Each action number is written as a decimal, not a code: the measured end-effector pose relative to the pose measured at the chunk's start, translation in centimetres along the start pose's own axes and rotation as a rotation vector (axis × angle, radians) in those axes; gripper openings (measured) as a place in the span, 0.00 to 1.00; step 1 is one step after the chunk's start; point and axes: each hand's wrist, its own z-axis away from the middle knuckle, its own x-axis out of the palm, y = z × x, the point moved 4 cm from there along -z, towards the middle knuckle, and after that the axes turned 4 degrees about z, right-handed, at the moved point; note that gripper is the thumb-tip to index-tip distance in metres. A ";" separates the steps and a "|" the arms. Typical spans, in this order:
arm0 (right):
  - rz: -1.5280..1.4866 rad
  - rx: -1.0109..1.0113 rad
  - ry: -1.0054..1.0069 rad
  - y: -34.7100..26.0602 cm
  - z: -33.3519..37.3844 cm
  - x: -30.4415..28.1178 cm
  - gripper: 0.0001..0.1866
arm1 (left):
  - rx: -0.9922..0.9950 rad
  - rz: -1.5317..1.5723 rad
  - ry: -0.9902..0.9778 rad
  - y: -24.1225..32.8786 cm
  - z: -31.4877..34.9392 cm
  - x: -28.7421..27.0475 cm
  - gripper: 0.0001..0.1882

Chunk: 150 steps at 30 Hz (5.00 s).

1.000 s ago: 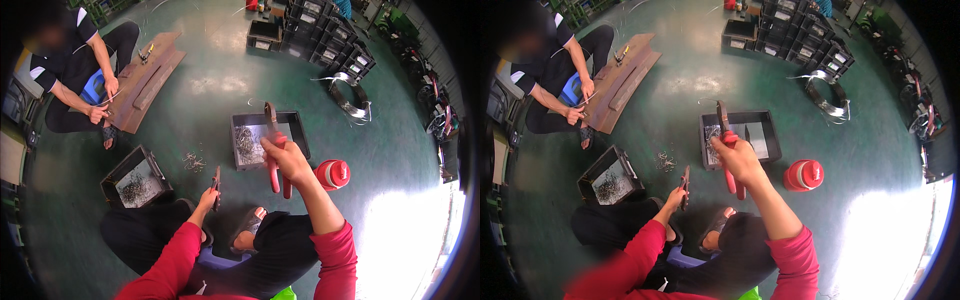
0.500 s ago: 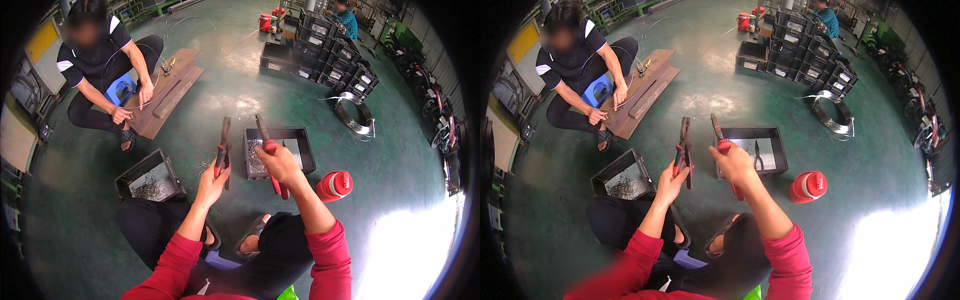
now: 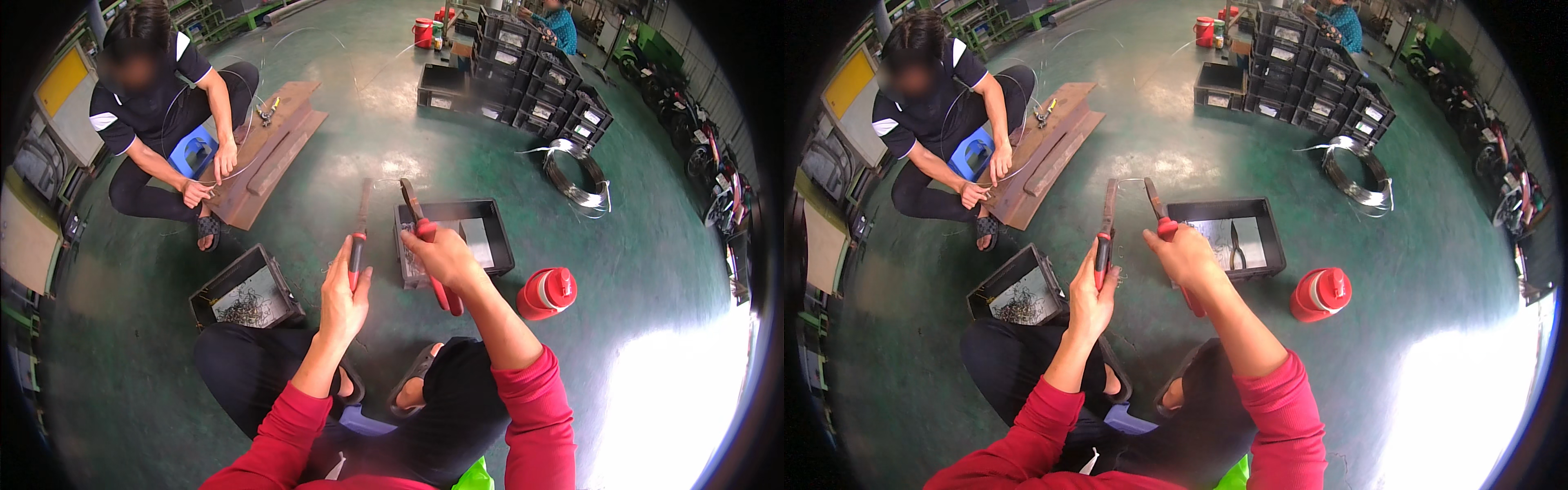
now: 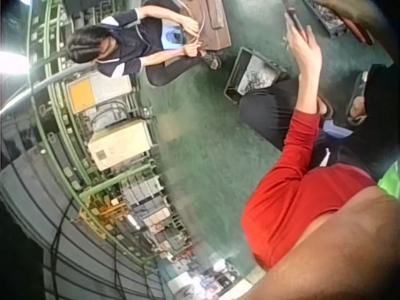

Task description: The person sits on a low stool and repeatedly picks up small metal wire pieces from a black tray, then uses red-handled pliers to cut them into shorter segments. The cut pieces are dropped back into the tray. Another person works nearby on a wooden board.

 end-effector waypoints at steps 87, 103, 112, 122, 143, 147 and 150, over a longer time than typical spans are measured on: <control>0.381 -0.094 0.013 0.9 3.2 -1.3 0.25 | -0.139 0.040 -0.418 3.5 -8.7 -0.8 0.11; -0.178 -0.235 -0.429 0.0 4.4 -0.9 0.20 | -0.747 1.069 -0.543 1.8 -6.0 -2.2 0.17; -0.194 -0.180 -0.501 -0.1 4.7 -0.9 0.19 | -0.544 0.790 -0.498 2.8 -5.9 -2.2 0.16; -0.205 -0.194 -0.516 -0.2 5.0 -0.8 0.18 | -0.541 0.788 -0.488 3.1 -5.7 -2.3 0.16; 0.049 -0.339 -0.128 -0.3 4.8 -1.1 0.10 | -0.294 0.519 -0.415 4.7 -4.7 -1.9 0.15; 0.033 -0.359 -0.061 -0.4 4.6 -1.0 0.10 | -0.263 0.523 -0.342 5.2 -4.3 -1.6 0.14; 0.072 -0.347 -0.022 -0.3 4.4 -0.8 0.10 | -0.220 0.490 -0.282 5.5 -4.1 -1.3 0.14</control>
